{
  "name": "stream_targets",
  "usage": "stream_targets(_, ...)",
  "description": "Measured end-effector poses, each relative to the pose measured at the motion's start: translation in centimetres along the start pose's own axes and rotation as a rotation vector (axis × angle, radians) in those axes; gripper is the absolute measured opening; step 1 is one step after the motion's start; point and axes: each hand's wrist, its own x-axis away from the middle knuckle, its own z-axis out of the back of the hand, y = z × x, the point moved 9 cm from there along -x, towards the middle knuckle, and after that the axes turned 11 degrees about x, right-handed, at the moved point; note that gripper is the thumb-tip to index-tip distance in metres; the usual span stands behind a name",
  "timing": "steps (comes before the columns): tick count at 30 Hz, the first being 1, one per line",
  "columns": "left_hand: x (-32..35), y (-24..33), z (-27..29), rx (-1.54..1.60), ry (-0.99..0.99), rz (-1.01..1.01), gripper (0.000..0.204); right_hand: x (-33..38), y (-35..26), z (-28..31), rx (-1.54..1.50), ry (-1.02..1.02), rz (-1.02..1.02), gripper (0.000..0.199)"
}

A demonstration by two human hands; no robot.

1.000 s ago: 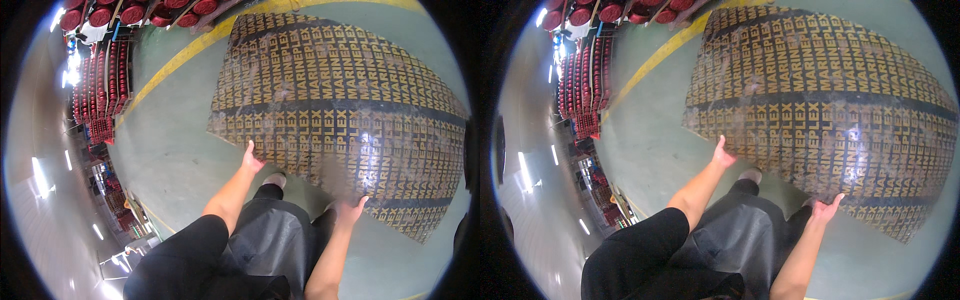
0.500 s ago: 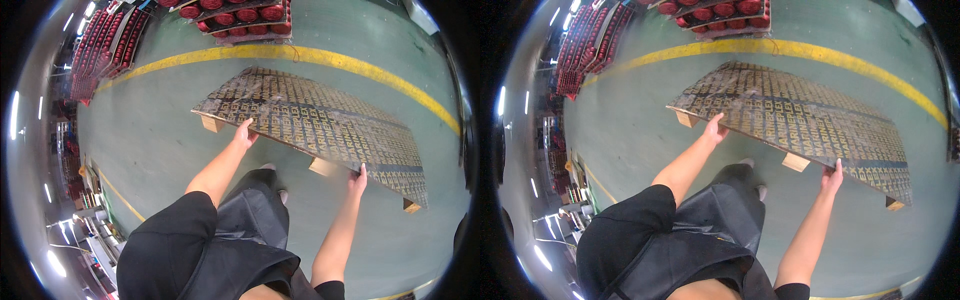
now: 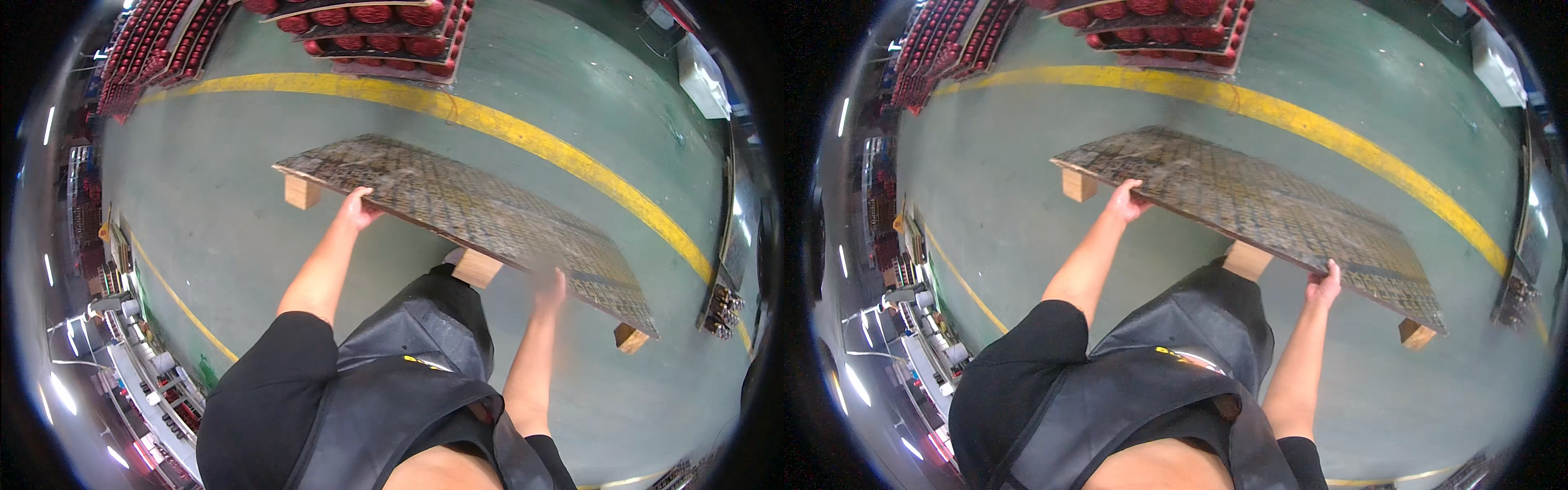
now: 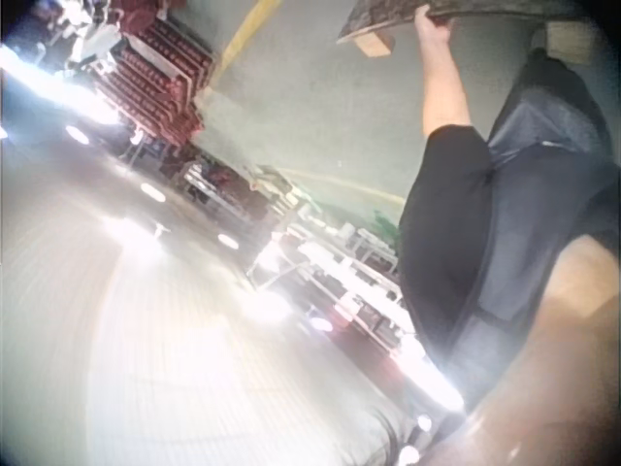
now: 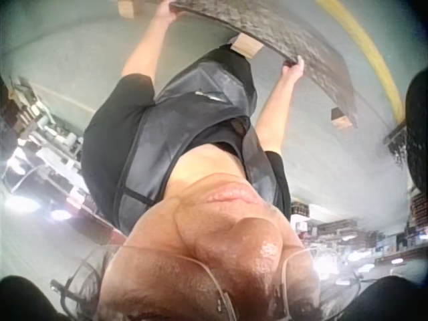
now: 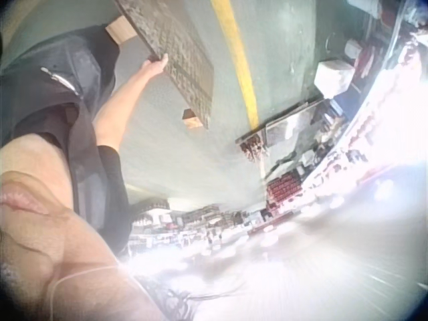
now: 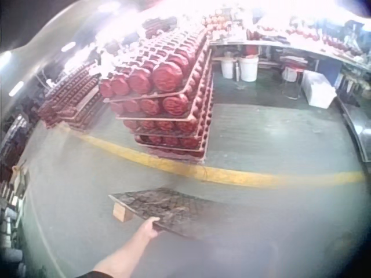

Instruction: The person walks through a warehouse, picks up a pallet, and places it on the floor. Then the person repeatedly picks up red decorative objects from a rack, wipes them with a cloth, and returns them to the rack.

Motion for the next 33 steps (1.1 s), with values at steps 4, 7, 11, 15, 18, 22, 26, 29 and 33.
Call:
stream_targets(4, 2.9, 0.2, 0.6, -0.094, 0.094, -0.053, 0.031, 1.3, -4.5, -2.4, 0.279, 0.094, 0.161, 0.012)
stream_targets(7, 5.7, 0.7, -0.4, -0.017, 0.096, -0.117, 0.033, 0.1, -6.3, -5.9, 0.319, 0.162, 0.030, 0.014)
stream_targets(11, 11.7, -0.4, -0.9, -0.002, 0.227, -0.169, 0.035, -1.4, -10.6, -8.9, 0.470, 0.063, -0.058, 0.022)
stream_targets(15, 18.2, -4.9, -3.7, 0.117, 0.311, -0.239, 0.029, -3.6, -17.3, -11.2, 0.527, -0.029, -0.120, 0.025)
stream_targets(18, 22.3, -8.2, -7.0, 0.203, 0.311, -0.308, 0.022, -5.6, -22.6, -15.1, 0.603, -0.117, -0.091, 0.026)
stream_targets(22, 25.1, -12.8, -11.7, 0.363, 0.364, -0.348, 0.017, -9.3, -28.7, -23.6, 0.712, -0.269, -0.063, 0.029)
stream_targets(26, 23.0, -17.6, -16.6, 0.549, 0.361, -0.382, 0.017, -15.2, -33.7, -32.0, 0.846, -0.307, -0.035, 0.014)
stream_targets(29, 18.5, -20.5, -23.2, 0.634, 0.235, -0.376, 0.019, -20.2, -38.1, -40.2, 0.853, -0.388, 0.071, 0.027)
stream_targets(33, 15.6, -24.3, -31.3, 0.754, 0.347, -0.333, 0.020, -24.3, -43.4, -45.9, 0.956, -0.341, 0.027, 0.037)
